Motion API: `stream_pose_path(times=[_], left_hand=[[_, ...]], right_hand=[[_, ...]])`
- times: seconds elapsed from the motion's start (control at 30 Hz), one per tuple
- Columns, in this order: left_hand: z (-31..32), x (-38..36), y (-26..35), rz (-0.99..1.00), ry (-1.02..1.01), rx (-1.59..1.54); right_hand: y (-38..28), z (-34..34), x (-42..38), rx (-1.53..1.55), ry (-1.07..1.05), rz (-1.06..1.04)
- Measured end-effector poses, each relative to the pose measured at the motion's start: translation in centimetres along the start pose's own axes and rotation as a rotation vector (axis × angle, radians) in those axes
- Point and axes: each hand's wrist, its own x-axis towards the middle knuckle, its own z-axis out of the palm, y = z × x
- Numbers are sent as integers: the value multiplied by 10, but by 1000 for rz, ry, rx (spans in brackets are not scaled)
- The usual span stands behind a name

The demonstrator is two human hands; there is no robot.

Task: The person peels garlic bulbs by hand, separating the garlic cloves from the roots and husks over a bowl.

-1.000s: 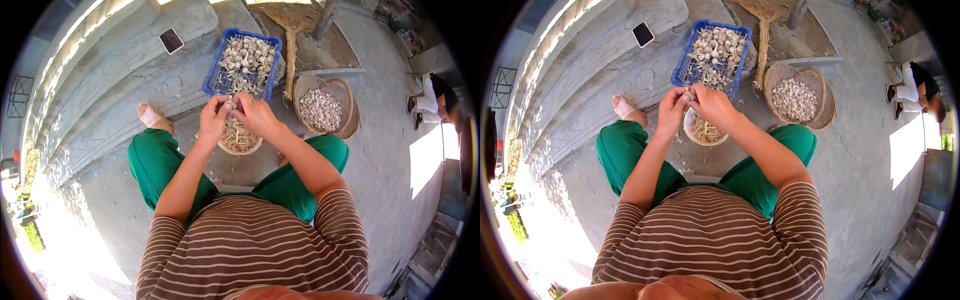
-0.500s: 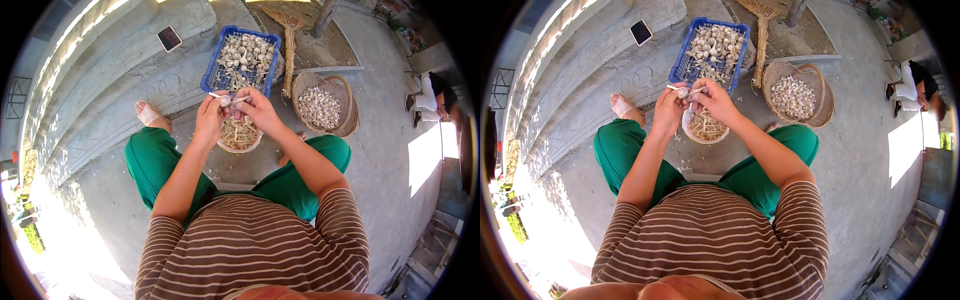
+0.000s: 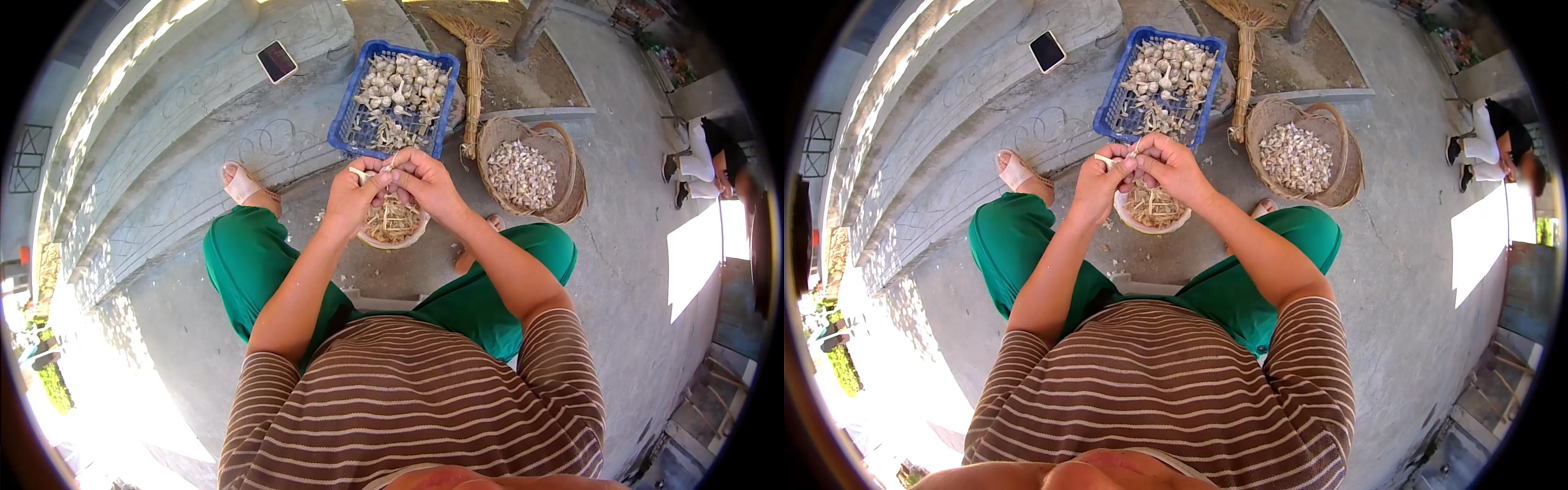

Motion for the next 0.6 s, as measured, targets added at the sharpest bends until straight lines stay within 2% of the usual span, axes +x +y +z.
stream_pose_path(times=[0.2, 0.37, 0.6], left_hand=[[-2, 0, 1, -28, -74, -126], [-5, 0, -3, -118, -91, -257], [-6, 1, -10, -122, -115, -348]], right_hand=[[4, -3, -2, 59, -33, 13], [5, -1, -6, 238, 10, 64], [7, 0, -9, 320, 28, 85]])
